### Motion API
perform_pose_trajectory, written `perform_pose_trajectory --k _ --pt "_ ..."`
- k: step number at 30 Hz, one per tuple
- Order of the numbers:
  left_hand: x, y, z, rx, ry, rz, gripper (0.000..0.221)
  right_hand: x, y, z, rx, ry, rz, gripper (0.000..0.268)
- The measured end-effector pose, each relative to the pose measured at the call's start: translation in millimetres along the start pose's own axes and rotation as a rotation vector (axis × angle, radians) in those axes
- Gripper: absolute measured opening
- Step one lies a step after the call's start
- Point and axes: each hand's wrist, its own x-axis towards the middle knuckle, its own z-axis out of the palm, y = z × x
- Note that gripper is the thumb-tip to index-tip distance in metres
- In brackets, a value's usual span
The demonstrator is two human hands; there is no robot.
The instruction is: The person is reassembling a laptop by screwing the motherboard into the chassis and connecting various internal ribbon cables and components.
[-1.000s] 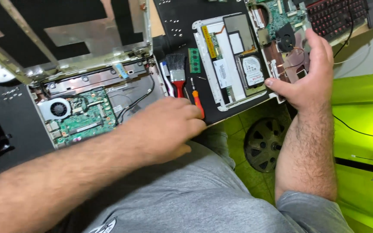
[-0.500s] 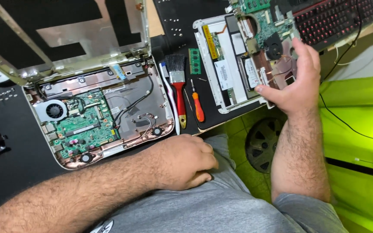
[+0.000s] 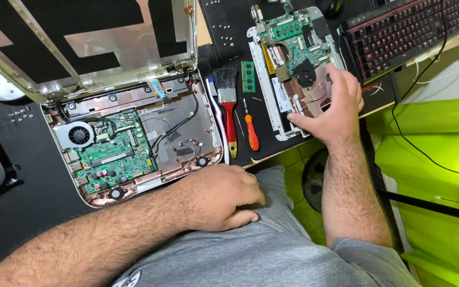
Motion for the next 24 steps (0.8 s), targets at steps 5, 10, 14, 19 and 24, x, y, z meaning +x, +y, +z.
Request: perform_pose_trajectory --k 5,10,14,19,24 --pt "-3.2 -5.4 0.6 0.011 0.020 0.023 0.030 -1.1 7.2 7.9 -0.045 0.021 -0.053 0.107" --pt "-4.0 -4.8 -1.6 0.016 0.008 0.030 0.029 -0.3 26.6 16.4 -0.125 0.121 -0.097 0.091" --pt "-3.8 -4.6 -1.3 0.005 0.013 0.025 0.029 3.0 40.4 22.0 -0.123 0.156 -0.089 0.080" --pt "-5.8 -4.0 -3.2 0.022 0.002 0.014 0.029 4.0 22.4 9.8 -0.039 0.146 -0.052 0.069" --pt "-6.7 -3.5 -4.2 0.028 -0.007 0.010 0.028 7.3 27.6 -9.3 0.251 0.260 -0.083 0.051"
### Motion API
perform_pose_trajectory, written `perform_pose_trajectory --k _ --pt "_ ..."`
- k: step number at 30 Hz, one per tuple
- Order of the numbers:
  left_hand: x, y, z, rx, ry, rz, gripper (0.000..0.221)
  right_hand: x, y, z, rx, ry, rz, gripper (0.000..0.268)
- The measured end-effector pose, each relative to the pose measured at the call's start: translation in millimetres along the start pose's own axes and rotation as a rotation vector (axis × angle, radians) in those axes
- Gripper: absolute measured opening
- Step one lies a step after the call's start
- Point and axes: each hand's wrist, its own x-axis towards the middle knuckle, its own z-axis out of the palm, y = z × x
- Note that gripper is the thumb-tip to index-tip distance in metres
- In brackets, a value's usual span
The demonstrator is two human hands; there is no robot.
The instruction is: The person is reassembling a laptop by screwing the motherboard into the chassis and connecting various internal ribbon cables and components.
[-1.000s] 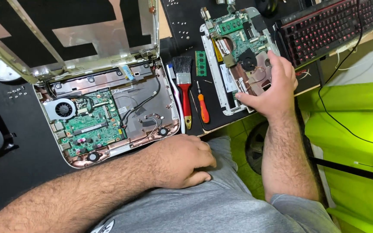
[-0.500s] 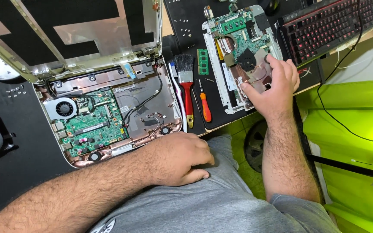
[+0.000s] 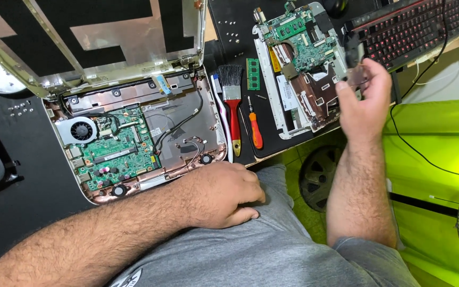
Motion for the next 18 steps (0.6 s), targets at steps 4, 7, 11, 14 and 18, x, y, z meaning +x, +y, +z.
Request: perform_pose_trajectory --k 4,7,11,14,18 --pt "1.5 -7.1 6.4 0.068 -0.093 0.006 0.033 13.5 -44.0 -13.4 -0.072 -0.015 0.193 0.046" --pt "1.2 -6.9 6.4 0.061 -0.074 0.013 0.032 14.8 -36.7 -17.4 -0.073 -0.018 0.145 0.044" --pt "0.6 -7.4 7.6 0.063 -0.064 0.014 0.032 11.6 -39.1 -10.7 -0.104 -0.020 0.167 0.041" --pt "-0.1 -4.1 5.6 0.025 -0.029 0.012 0.030 -2.3 -10.3 -0.2 -0.100 -0.043 0.047 0.045" --pt "-0.3 -0.9 2.4 -0.023 -0.004 -0.002 0.030 -11.1 11.1 12.4 -0.248 -0.121 -0.047 0.055"
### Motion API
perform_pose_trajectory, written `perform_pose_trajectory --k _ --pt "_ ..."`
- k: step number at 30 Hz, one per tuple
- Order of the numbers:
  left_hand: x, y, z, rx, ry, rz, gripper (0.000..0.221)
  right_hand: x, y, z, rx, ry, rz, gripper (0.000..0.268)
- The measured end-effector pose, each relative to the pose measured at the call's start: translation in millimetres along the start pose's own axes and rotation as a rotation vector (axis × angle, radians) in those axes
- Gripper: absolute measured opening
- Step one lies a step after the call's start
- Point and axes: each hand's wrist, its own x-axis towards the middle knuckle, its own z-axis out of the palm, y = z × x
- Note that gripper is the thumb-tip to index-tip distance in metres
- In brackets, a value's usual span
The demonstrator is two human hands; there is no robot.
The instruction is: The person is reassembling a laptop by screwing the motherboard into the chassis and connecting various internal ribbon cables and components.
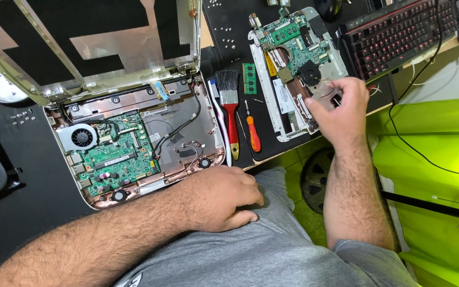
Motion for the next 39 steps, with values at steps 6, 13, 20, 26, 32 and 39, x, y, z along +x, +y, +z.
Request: perform_pose_trajectory --k 6,13,20,26,32,39 --pt "0.6 1.0 -0.9 0.002 0.002 -0.003 0.030 12.5 -68.0 -22.9 -0.022 -0.156 0.170 0.078" --pt "-0.2 -0.1 -0.1 0.000 0.006 -0.004 0.030 38.1 -101.7 -32.0 -0.249 -0.466 0.471 0.139" --pt "-0.7 -0.3 0.2 0.006 0.025 0.000 0.029 38.4 -96.9 -30.4 -0.273 -0.488 0.465 0.138" --pt "-1.3 -2.2 0.7 0.005 0.024 0.006 0.029 35.5 -86.7 -26.8 -0.276 -0.473 0.478 0.136" --pt "-1.5 -3.0 1.6 0.010 0.025 0.010 0.030 30.2 -80.3 -28.6 -0.230 -0.395 0.421 0.132" --pt "-0.5 -2.2 -0.6 0.000 -0.003 -0.007 0.030 18.8 -45.2 -45.4 -0.160 -0.193 0.119 0.130"
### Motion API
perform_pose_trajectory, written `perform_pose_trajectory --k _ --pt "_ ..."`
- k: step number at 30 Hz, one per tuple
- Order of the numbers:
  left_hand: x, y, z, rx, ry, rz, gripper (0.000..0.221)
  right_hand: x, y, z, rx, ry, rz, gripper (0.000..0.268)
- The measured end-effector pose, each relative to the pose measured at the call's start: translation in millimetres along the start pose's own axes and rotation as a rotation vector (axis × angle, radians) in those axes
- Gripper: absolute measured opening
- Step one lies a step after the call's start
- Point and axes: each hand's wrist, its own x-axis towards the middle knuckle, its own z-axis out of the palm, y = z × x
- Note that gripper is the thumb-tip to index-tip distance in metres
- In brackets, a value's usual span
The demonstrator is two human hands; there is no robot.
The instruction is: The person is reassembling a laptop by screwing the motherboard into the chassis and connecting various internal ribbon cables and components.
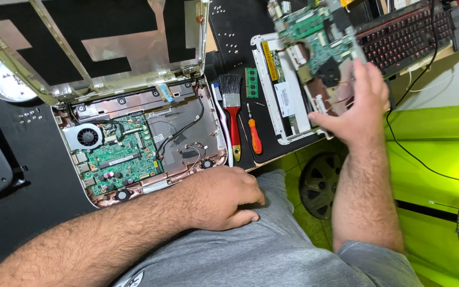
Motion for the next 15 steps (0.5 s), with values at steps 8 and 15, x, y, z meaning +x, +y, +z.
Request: perform_pose_trajectory --k 8,15 --pt "0.3 -4.7 7.4 0.088 -0.069 0.002 0.033 7.4 -44.5 -57.6 0.058 -0.033 0.126 0.118" --pt "0.6 -3.7 6.1 0.087 -0.096 -0.011 0.035 13.0 -17.3 -73.5 -0.020 0.058 -0.096 0.111"
